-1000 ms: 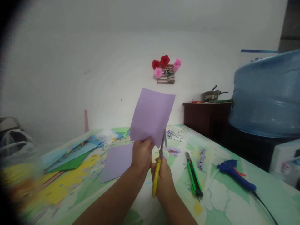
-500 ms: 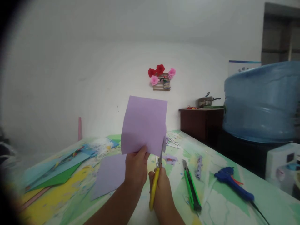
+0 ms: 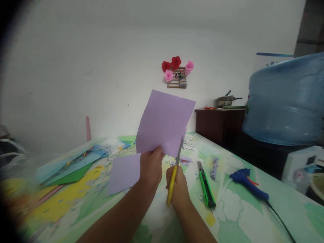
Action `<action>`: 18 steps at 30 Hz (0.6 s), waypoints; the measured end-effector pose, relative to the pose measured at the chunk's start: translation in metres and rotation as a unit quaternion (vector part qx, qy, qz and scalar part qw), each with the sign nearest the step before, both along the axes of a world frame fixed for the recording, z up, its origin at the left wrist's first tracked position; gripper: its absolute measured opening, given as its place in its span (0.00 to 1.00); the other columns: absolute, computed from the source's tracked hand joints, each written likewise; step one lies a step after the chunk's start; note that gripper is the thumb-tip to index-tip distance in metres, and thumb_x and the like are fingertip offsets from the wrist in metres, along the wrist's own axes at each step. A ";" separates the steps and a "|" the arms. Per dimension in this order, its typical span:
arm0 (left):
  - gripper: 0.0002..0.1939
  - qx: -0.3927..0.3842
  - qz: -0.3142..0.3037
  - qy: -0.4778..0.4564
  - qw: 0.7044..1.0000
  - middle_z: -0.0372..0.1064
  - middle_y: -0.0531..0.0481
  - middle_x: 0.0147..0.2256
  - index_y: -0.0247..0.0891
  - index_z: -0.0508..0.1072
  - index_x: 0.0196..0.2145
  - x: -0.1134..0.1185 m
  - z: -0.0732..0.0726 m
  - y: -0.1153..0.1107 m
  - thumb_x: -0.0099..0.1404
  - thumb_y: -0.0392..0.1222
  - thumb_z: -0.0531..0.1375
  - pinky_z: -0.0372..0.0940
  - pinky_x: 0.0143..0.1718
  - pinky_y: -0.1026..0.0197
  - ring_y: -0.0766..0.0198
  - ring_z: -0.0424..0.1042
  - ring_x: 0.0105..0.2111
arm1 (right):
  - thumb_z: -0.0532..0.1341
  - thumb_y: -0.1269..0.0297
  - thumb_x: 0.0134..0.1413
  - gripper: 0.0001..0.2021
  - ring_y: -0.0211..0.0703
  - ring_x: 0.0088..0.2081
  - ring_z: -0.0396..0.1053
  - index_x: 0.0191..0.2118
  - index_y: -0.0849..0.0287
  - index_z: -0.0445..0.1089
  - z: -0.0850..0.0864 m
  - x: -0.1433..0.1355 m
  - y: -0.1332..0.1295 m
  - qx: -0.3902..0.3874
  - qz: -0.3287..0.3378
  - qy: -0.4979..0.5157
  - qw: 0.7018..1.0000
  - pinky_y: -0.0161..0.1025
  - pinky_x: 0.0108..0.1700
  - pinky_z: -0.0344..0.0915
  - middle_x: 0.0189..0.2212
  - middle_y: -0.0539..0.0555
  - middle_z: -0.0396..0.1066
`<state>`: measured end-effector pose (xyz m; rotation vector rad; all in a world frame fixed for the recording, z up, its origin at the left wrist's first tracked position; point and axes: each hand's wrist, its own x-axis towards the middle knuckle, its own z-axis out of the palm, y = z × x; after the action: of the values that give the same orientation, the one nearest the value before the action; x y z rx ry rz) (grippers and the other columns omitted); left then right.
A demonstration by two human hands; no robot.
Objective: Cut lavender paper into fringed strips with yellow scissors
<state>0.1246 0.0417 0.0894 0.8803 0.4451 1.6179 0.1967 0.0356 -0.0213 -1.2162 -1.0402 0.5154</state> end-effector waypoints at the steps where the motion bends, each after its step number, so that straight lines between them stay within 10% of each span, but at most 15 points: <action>1: 0.03 -0.002 -0.001 0.004 1.000 0.67 0.52 0.23 0.34 0.72 0.25 0.000 -0.001 0.000 0.48 0.34 0.61 0.66 0.38 0.61 0.63 0.71 0.32 | 0.57 0.57 0.60 0.13 0.36 0.29 0.69 0.45 0.61 0.66 -0.001 0.001 0.001 0.000 0.000 0.003 1.000 0.37 0.29 0.69 0.36 0.51 0.70; 18: 0.03 0.002 -0.004 0.046 0.999 0.68 0.52 0.22 0.34 0.72 0.23 0.007 -0.013 0.001 0.48 0.36 0.60 0.66 0.34 0.61 0.61 0.72 0.30 | 0.57 0.57 0.60 0.14 0.38 0.32 0.69 0.45 0.61 0.66 0.026 0.016 -0.010 -0.017 -0.055 -0.022 0.998 0.40 0.33 0.69 0.37 0.52 0.70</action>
<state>0.1316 0.0422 0.0767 0.9605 0.5031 1.5765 0.2130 0.0260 0.0047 -1.3120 -0.9991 0.4251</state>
